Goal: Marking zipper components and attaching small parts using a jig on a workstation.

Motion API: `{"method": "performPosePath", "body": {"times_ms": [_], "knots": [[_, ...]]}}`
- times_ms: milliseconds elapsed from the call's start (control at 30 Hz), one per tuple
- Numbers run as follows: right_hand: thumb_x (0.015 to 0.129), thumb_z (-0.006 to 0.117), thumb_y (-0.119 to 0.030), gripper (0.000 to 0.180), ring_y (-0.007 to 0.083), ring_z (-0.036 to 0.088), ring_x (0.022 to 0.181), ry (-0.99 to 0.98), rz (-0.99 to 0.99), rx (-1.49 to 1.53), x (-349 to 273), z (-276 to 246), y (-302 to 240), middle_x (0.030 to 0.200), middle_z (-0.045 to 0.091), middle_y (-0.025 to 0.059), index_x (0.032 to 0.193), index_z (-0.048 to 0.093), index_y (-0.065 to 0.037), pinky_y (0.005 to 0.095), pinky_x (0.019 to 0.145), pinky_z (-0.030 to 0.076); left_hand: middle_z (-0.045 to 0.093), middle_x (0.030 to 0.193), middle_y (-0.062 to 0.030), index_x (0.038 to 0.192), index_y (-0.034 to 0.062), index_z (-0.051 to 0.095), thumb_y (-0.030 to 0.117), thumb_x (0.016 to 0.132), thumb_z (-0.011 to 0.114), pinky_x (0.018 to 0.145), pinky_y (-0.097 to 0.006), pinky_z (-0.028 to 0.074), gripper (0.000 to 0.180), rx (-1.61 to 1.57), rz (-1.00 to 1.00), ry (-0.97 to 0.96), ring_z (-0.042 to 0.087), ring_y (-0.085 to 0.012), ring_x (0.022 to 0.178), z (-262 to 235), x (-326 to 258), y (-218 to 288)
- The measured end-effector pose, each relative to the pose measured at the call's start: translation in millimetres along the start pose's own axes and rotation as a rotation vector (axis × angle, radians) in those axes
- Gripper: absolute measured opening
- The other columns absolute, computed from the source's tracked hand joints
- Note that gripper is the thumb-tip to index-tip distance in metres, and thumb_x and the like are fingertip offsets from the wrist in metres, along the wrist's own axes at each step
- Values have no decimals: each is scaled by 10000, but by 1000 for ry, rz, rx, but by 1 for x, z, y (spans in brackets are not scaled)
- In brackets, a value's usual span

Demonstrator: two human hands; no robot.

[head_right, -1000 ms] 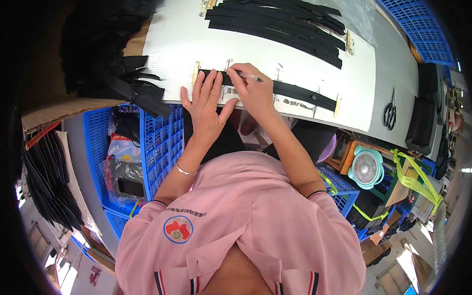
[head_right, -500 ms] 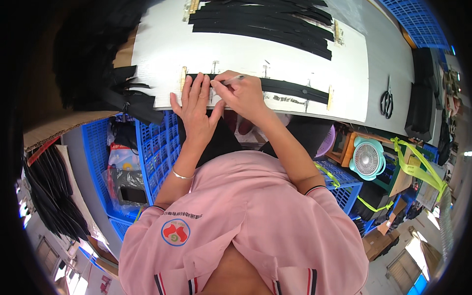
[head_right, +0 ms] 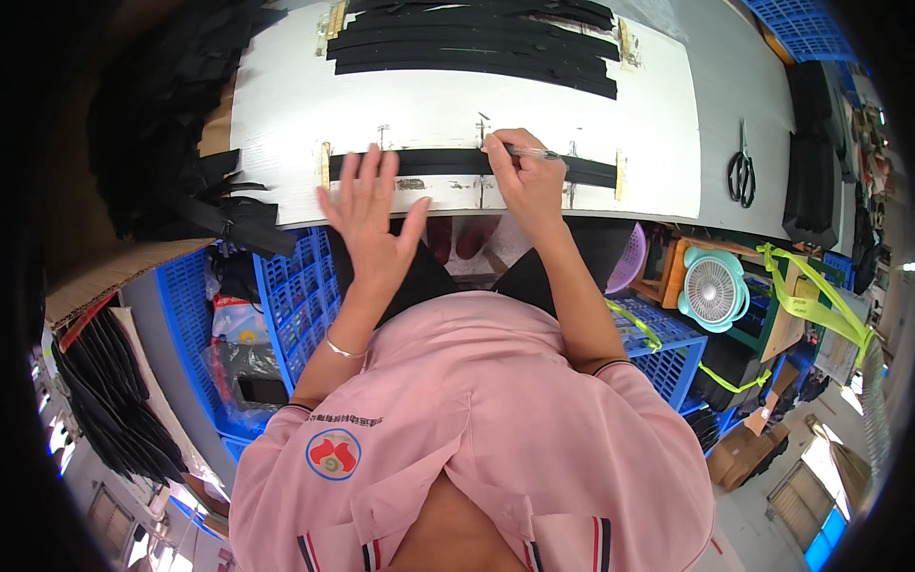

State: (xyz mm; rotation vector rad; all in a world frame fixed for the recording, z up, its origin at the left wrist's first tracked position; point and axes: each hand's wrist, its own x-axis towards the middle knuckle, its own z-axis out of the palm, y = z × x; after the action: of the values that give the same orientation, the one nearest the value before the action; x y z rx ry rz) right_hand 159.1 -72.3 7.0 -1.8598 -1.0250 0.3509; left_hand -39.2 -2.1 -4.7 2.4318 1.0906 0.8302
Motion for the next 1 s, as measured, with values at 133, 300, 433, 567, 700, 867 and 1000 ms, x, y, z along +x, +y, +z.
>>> {"method": "performPosePath", "body": {"times_ms": [133,300,433,567,700,867,1000], "knots": [[984,659,-131,161,68,603,723,-7,-24,-15,1,3,3,837,716,43,978,723,16,234,651,479,585,1425,-92,1329,73,648,243,874,757,1192,-577,164,498,-204,110,-11,499,-283,1342,20,11,27],[933,703,-121,104,148,660,611,59,-159,-62,3,7,8,825,721,73,903,717,-22,268,557,493,686,1196,-54,1118,85,758,115,882,726,1106,-480,305,240,-235,83,-18,583,-240,1153,31,16,37],[932,694,-111,102,161,664,600,81,-149,-59,2,6,6,821,726,78,909,720,-15,274,553,494,689,1163,-52,1105,86,762,92,884,719,1095,-469,315,225,-227,93,-14,592,-241,1132,33,16,36],[916,692,-114,117,183,661,571,-6,-169,7,1,2,17,767,723,77,867,731,-15,287,531,482,691,1158,-49,1093,94,769,82,880,721,1092,-463,323,218,-208,91,-4,596,-238,1123,35,16,36],[879,699,-111,139,214,658,568,-24,-222,-21,1,2,17,759,731,69,780,726,-18,305,518,475,692,1155,-45,1085,98,772,78,866,733,1086,-464,333,223,-188,100,10,596,-241,1121,37,17,36],[866,697,-120,166,248,651,582,-45,-268,-80,1,-2,17,779,740,59,740,709,-12,328,527,482,687,1158,-51,1080,87,770,67,853,730,1090,-471,335,231,-188,121,9,596,-245,1127,37,18,38],[906,661,-93,177,175,664,621,-35,-144,111,-5,-23,11,767,730,63,768,696,13,289,568,498,685,1172,-47,1092,96,773,56,853,729,1102,-468,333,246,-171,117,1,593,-244,1136,36,17,37]]}}
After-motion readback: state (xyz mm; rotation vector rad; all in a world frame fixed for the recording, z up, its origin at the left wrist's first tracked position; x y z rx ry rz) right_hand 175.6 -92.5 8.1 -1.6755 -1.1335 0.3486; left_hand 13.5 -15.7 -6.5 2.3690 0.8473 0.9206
